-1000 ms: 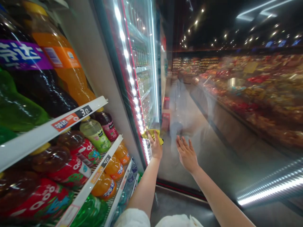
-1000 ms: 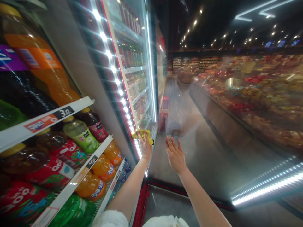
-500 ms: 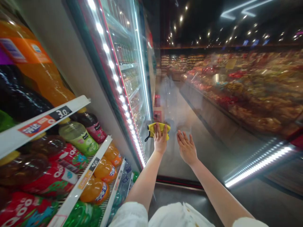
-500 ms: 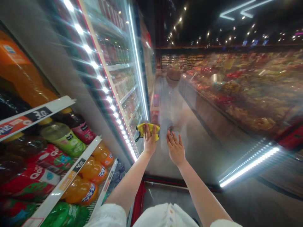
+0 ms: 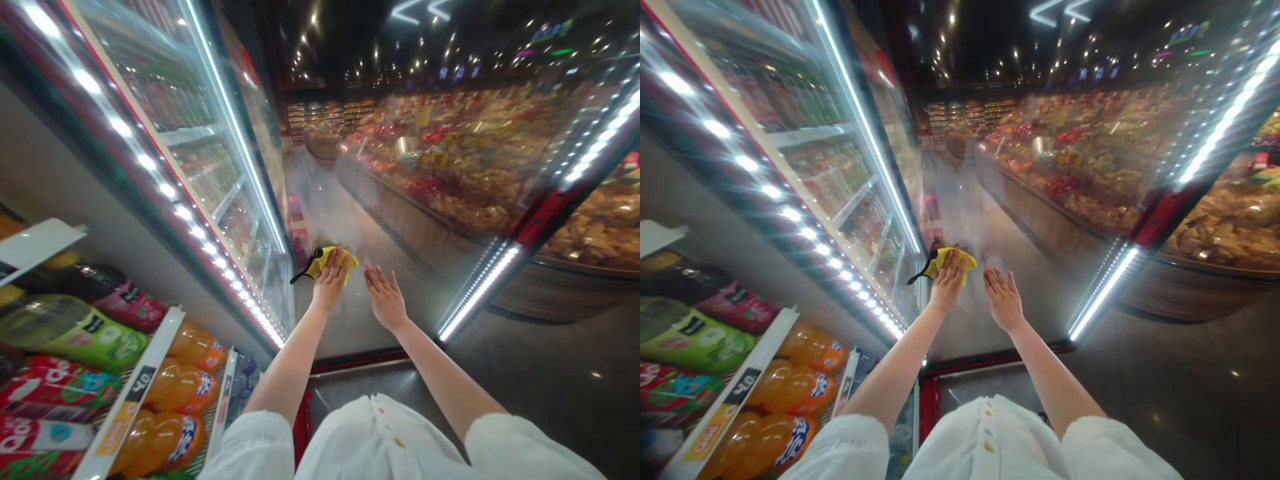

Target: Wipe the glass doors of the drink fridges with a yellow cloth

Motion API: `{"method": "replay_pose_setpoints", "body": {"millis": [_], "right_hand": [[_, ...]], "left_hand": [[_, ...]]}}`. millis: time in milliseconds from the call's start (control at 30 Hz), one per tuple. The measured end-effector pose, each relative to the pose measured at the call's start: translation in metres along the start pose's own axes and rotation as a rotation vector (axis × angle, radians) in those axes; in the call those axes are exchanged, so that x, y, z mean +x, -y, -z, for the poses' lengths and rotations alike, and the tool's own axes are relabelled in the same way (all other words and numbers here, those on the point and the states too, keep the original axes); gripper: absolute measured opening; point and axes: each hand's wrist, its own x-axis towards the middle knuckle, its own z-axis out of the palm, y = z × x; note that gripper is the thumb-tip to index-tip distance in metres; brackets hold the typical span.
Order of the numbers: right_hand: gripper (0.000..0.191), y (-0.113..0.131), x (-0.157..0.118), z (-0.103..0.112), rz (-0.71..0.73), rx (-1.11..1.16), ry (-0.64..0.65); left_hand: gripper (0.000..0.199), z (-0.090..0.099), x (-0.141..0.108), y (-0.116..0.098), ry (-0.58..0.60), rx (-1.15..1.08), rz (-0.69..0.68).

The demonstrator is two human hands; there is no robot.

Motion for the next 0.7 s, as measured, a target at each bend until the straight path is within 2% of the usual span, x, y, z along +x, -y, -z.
{"method": "replay_pose_setpoints", "body": {"millis": [267, 333, 467, 567, 700], "right_hand": [[0.056, -0.035, -0.022, 0.006, -0.046, -0.012, 0.008], [0.057, -0.047, -0.022, 0.008, -0.069, -0.02, -0.002], [0.059, -0.072, -0.023, 0.015, -0.065, -0.036, 0.005], [0.059, -0.096, -0.033, 0.023, -0.02, -0.033, 0.015], [0.06, -0.135, -0.051, 0.034, -0.027, -0.017, 0.036]], "left_hand": [[0.054, -0.007, 0.013, -0.009, -0.036, -0.055, -0.205], [0.053, -0.011, 0.028, -0.021, -0.041, -0.052, -0.216], [0.057, -0.027, 0.058, -0.06, -0.034, -0.044, -0.189], [0.055, -0.034, 0.061, -0.084, 0.001, -0.052, -0.21], [0.057, -0.028, 0.064, -0.097, 0.056, -0.051, -0.21]]}}
